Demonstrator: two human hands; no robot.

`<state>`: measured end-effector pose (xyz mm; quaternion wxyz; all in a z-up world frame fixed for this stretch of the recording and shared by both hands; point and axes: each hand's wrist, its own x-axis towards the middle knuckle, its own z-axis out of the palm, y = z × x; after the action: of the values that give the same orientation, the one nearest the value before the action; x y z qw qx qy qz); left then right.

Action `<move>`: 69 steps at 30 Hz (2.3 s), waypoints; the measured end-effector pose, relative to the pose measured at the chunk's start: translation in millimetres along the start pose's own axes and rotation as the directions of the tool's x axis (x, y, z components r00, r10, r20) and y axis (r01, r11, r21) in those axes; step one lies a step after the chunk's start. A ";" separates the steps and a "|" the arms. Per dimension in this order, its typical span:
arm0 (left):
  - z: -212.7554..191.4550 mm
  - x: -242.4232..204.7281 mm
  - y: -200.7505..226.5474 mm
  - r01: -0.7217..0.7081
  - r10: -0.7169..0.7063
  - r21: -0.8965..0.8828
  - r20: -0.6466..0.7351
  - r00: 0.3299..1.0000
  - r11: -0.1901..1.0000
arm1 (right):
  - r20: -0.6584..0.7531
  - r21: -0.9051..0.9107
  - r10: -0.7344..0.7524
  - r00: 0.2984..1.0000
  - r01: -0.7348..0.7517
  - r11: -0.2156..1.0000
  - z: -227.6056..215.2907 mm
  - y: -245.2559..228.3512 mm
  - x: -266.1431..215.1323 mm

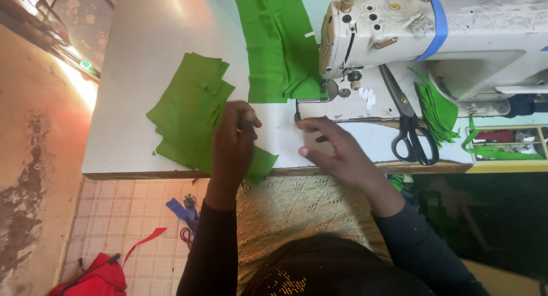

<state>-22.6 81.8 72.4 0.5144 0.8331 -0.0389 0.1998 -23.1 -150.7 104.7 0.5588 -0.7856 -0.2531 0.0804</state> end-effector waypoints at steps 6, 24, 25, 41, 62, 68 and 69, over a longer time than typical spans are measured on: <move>11.5 -52.7 -47.5 0.012 -0.180 0.497 0.290 0.940 0.867 | -0.010 -0.223 -0.125 0.992 0.119 0.967 15.7 58.0 -15.9; 72.7 -45.4 30.1 0.059 0.119 -0.457 0.352 0.928 0.887 | -0.240 0.548 0.074 0.968 0.072 0.833 -10.6 76.8 -64.5; 78.2 -45.8 26.8 0.060 0.122 -0.460 0.355 0.927 0.886 | -0.244 0.546 0.076 0.967 0.072 0.835 -12.1 78.8 -66.5; 53.8 -46.6 68.4 -0.539 0.576 -0.477 -0.080 0.813 0.694 | -0.415 0.689 0.084 0.906 0.253 0.679 -46.5 36.9 -77.5; -30.8 12.3 118.4 -0.372 0.391 -0.406 -0.040 0.920 0.835 | -0.384 0.146 -0.365 0.848 0.446 0.883 -59.8 -35.8 -58.9; -32.4 -13.8 58.6 0.156 -0.113 0.025 0.802 0.587 0.987 | -0.028 0.273 -0.049 0.998 0.055 0.960 -27.6 30.8 -98.4; -29.7 -19.8 56.4 0.142 -0.372 0.345 0.825 0.425 0.928 | 0.107 0.218 0.109 0.988 -0.130 0.967 -22.1 42.1 -107.1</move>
<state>-64.8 78.6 124.1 0.3477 0.8632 -0.1466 -0.3355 -93.1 -231.8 57.2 0.6257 -0.7265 -0.2207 0.1790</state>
